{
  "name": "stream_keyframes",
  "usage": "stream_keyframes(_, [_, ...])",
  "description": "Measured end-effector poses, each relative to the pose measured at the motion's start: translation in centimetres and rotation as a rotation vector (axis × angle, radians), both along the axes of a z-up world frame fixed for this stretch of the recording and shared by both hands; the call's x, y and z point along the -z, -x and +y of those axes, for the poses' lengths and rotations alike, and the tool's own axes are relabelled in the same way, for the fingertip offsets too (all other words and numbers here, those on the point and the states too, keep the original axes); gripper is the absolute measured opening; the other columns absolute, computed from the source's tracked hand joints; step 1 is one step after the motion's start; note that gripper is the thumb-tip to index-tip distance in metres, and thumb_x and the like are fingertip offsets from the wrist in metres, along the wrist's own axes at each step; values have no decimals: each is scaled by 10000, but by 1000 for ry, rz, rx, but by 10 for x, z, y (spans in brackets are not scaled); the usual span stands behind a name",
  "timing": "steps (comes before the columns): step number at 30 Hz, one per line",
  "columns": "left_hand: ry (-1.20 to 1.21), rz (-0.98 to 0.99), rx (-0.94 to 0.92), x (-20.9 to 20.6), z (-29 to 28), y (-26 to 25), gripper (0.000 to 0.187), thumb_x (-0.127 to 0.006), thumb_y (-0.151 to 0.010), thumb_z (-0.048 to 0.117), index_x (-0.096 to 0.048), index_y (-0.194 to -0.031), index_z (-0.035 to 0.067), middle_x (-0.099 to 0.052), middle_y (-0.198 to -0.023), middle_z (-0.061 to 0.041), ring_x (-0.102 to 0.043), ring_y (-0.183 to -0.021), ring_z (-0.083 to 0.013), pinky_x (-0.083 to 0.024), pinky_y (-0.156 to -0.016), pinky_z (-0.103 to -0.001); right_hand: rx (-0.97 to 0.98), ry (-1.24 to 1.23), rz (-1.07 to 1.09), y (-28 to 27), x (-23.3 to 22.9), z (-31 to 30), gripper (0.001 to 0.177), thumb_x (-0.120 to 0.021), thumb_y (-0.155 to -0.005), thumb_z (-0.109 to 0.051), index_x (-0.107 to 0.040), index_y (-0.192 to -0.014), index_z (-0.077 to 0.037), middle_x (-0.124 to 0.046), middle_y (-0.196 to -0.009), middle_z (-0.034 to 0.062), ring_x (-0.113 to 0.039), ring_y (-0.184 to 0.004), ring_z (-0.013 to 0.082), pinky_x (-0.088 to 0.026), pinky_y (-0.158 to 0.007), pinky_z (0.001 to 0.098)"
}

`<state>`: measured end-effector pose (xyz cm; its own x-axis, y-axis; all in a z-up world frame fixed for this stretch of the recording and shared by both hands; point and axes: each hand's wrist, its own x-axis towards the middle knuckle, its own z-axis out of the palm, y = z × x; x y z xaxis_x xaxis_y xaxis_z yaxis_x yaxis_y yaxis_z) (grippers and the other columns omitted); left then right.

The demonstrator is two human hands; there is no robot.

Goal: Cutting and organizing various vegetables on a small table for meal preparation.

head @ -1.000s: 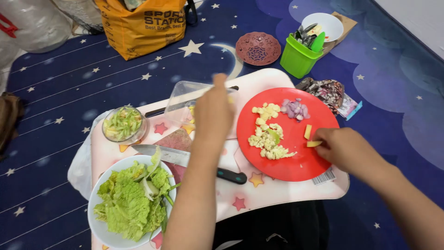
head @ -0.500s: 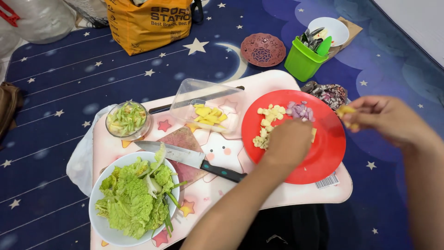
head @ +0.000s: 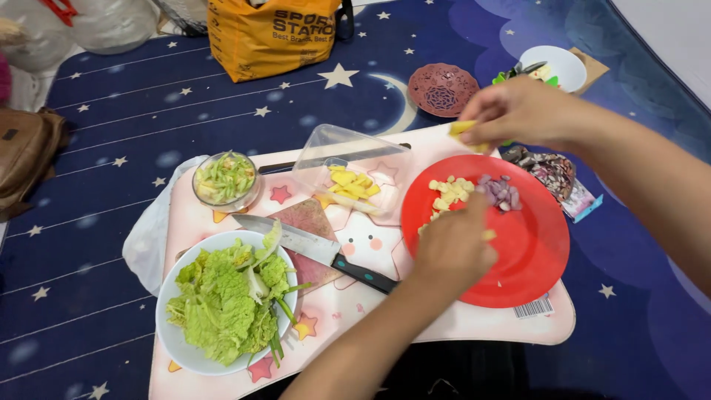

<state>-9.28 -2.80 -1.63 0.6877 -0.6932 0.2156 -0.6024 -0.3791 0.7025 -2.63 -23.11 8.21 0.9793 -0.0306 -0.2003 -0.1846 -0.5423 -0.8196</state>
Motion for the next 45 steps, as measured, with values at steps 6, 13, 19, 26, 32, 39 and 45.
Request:
stream_keyframes(6, [41, 5, -379, -13, 90, -40, 510, -725, -775, 126, -497, -1227, 63, -699, -787, -174, -707, -741, -392, -552, -675, -522, -248, 171, 106, -48, 24, 57, 194, -756, -851, -92, -749, -1019, 4, -775, -828, 89, -734, -714, 137, -608, -656, 296])
stream_keyframes(13, [117, -165, -595, 1, 99, -75, 519, -733, -804, 108, -503, -1259, 12, -729, -963, -164, -698, -931, -378, -533, -803, -494, -369, 591, 48, -64, 46, 92, 230, -763, -848, -110, -748, -1069, -48, -792, -869, 84, -760, -753, 162, -595, -686, 326])
stream_keyframes(19, [111, -356, -581, -11, 94, -54, 345, -786, -798, 261, -712, -1076, 70, -680, -1059, -150, -662, -961, -346, -530, -787, -462, -424, 499, -142, -58, 49, 69, 262, -716, -887, -159, -731, -1132, -67, -787, -983, 93, -767, -909, 162, -607, -792, 330])
stream_keyframes(26, [-78, -185, -359, 38, 85, -52, 117, -681, -972, 195, -763, -1032, 138, -682, -1089, -33, -671, -1031, -263, -558, -839, -415, 4, 794, -48, 11, 65, -35, 302, -663, -942, -246, -722, -1208, -114, -776, -1052, 125, -748, -945, 291, -578, -850, 417])
stream_keyframes(32, [10, -187, -397, 6, 98, -54, 174, -769, -721, 165, -750, -845, 44, -661, -1084, -143, -615, -1033, -353, -523, -818, -452, 221, 842, 132, 87, 136, -110, 350, -678, -926, -290, -724, -1235, -131, -763, -1109, 143, -735, -991, 349, -579, -852, 447])
stream_keyframes(39, [163, -186, -466, 12, 79, -73, 124, -742, -859, 130, -763, -919, 24, -679, -1295, -159, -702, -964, -359, -553, -832, -441, 444, 228, 133, 120, 158, -105, 351, -713, -880, -74, -705, -1231, -50, -755, -986, 109, -701, -865, 233, -560, -752, 378])
stream_keyframes(45, [364, -290, -451, -16, 56, -92, 116, -765, -836, 124, -766, -884, 19, -717, -1193, -182, -724, -924, -362, -566, -823, -422, 535, -166, 160, 117, 170, -74, 287, -690, -884, -25, -692, -1171, -23, -691, -891, 54, -664, -753, 160, -559, -641, 336])
